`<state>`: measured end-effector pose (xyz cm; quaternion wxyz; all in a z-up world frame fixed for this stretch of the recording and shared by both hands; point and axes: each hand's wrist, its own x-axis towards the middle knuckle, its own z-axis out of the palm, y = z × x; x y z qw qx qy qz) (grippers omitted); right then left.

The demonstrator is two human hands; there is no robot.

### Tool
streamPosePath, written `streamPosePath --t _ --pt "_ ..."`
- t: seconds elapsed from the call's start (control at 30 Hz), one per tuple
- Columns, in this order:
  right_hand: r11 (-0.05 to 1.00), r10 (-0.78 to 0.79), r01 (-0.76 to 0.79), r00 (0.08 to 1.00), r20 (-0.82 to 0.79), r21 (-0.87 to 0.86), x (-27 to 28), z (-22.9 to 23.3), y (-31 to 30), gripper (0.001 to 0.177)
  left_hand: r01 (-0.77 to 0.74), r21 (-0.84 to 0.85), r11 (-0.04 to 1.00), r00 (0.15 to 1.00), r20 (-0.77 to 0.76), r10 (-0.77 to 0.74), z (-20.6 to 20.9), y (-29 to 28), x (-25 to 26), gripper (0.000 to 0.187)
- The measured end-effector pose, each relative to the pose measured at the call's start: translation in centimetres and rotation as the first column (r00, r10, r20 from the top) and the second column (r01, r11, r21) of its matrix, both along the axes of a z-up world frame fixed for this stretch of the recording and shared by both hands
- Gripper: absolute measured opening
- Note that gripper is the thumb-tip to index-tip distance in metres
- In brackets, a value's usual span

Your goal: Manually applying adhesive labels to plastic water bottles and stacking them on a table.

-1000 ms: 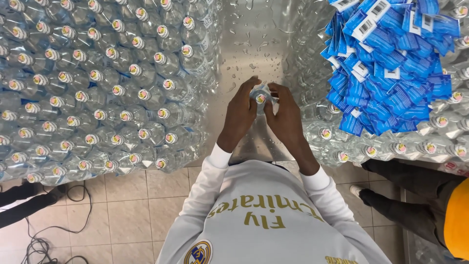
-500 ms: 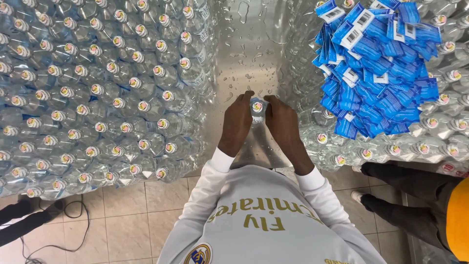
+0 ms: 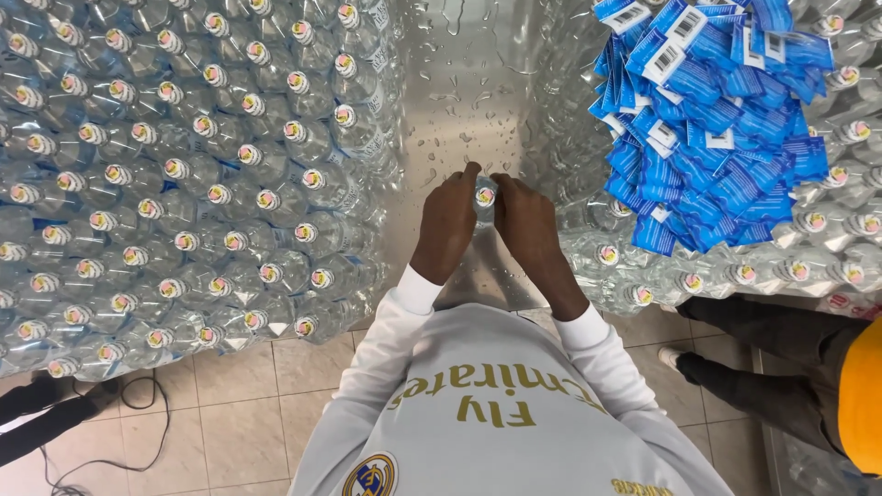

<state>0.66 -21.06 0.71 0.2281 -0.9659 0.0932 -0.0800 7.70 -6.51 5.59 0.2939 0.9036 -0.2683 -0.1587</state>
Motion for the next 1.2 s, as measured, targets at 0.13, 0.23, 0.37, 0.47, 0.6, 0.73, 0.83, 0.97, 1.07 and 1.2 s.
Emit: streamPosePath --t 0.13,0.23,0.37,0.47,0.6,0.73,0.83,0.97,1.07,1.2 --pt "0.998 0.037 -0.037 0.999 -0.013 0.048 0.2 0.2 -0.4 0.028 0.003 0.059 0.998 1.0 0.024 -0.005 -2.3 0.3 0.9 0.041" --pt "0.998 0.043 -0.037 0.993 -0.108 0.056 -0.3 0.6 -0.4 0.034 0.016 0.069 0.998 0.998 -0.065 -0.011 -2.6 0.2 1.0 0.04" --pt "0.995 0.064 -0.051 0.985 -0.16 0.084 -0.2 1.0 -0.5 0.039 -0.039 -0.105 0.994 0.974 -0.225 0.014 -2.2 1.5 0.5 0.042" --pt "0.98 0.089 -0.064 0.988 -0.127 0.186 -0.1 1.5 -0.2 0.045 -0.072 -0.128 0.989 0.945 -0.327 0.026 -1.1 2.0 -0.6 0.05" --pt "0.902 0.041 -0.059 0.998 0.051 0.427 -0.9 1.9 0.3 0.053 -0.193 -0.252 0.948 0.908 -0.412 0.076 -1.2 2.0 -1.2 0.054" --pt "0.828 -0.015 -0.022 0.998 0.062 0.561 -2.2 3.1 1.5 0.057 -0.182 -0.361 0.915 0.908 -0.419 0.016 -1.4 2.0 -1.7 0.059" --pt "0.771 -0.067 0.028 0.997 0.038 0.637 -2.6 3.7 2.2 0.06 -0.186 -0.388 0.903 0.913 -0.408 0.013 -2.7 1.8 -1.9 0.059" --pt "0.744 -0.058 0.034 0.998 0.014 0.668 -2.8 3.6 2.2 0.061 -0.167 -0.352 0.921 0.954 -0.294 0.06 -2.5 1.8 -2.3 0.056" --pt "0.748 -0.067 0.028 0.997 0.034 0.663 -2.7 2.6 2.0 0.061 -0.139 -0.341 0.93 0.974 -0.218 0.066 -3.7 1.7 -2.1 0.057" --pt "0.746 -0.061 0.024 0.998 0.032 0.665 -2.8 2.5 2.2 0.059 -0.138 -0.25 0.958 0.968 -0.239 0.077 -5.1 1.7 -2.3 0.056"
